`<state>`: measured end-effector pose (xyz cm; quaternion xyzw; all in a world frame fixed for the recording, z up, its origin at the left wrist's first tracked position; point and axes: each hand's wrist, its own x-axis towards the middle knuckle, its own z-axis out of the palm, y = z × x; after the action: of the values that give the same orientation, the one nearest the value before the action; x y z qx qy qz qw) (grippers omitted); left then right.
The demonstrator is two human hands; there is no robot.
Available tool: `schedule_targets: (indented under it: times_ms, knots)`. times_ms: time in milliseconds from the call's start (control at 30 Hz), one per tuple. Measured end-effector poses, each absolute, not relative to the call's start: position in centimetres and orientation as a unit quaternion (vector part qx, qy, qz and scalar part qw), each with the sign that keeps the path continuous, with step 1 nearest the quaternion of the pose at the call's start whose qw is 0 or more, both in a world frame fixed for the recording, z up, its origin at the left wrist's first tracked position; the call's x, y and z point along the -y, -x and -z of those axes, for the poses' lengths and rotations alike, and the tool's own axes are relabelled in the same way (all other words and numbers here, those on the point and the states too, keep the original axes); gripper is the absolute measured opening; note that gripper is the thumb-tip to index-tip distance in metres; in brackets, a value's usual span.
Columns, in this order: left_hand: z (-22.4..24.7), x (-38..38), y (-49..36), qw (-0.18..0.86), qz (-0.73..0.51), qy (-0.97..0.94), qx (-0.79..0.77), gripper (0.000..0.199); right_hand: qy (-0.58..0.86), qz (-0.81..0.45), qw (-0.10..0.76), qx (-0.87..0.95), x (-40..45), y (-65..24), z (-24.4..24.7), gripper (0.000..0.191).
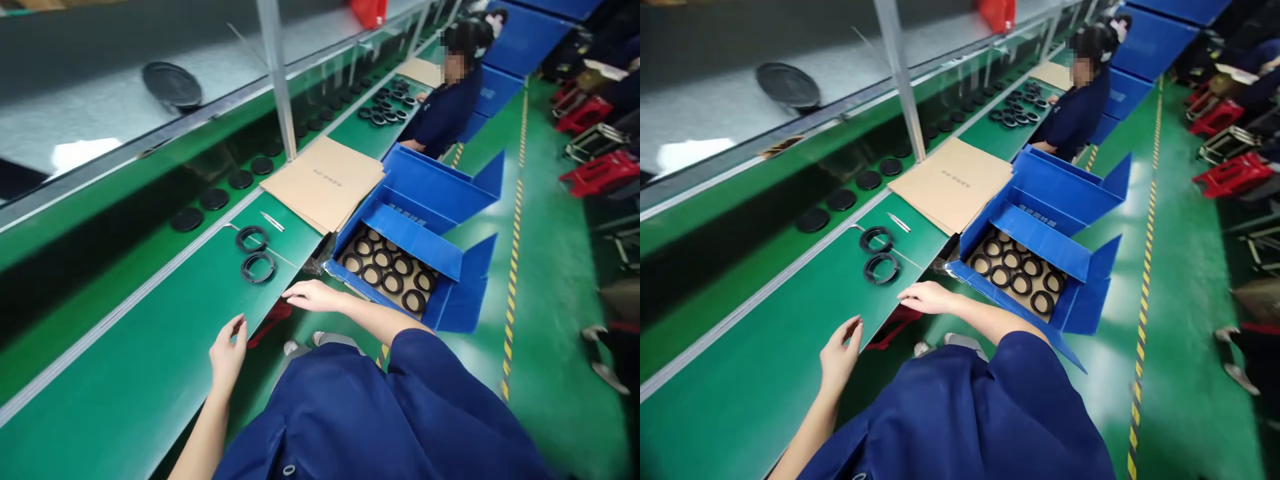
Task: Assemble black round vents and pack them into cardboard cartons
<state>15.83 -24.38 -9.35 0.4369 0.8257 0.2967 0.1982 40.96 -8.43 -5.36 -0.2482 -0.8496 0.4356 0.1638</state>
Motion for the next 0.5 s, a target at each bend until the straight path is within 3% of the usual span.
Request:
schedule_targets:
  times_ms: [100, 167, 267, 367, 500]
  knots:
    - [9.3, 21.4, -16.9, 0.237, -0.268, -0.482, -0.800, 0.053, 0.394, -0.453, 0.334, 0.727, 5.6, -46.7, 6.1, 0.031]
    - [9.0, 19.4, -17.5, 0.246, -0.251, -0.519, -0.780, 0.050, 0.548, -0.449, 0.353, 0.611, 3.8, -51.1, 7.3, 0.032]
    - [7.3, 14.6, -19.9, 0.244, -0.246, -0.620, -0.704, 0.045, 0.707, -0.436, 0.289, 0.476, 3.3, -57.7, 10.0, 0.030]
    - [5.8, 8.1, -25.2, 0.271, -0.237, -0.733, -0.577, 0.041, 0.775, -0.424, 0.210, 0.419, 5.5, -63.2, 13.0, 0.028]
    - [8.4, -0.7, -36.4, 0.374, -0.075, -0.809, -0.448, 0.043, 0.829, -0.412, 0.095, 0.366, 8.0, -68.9, 17.8, 0.032]
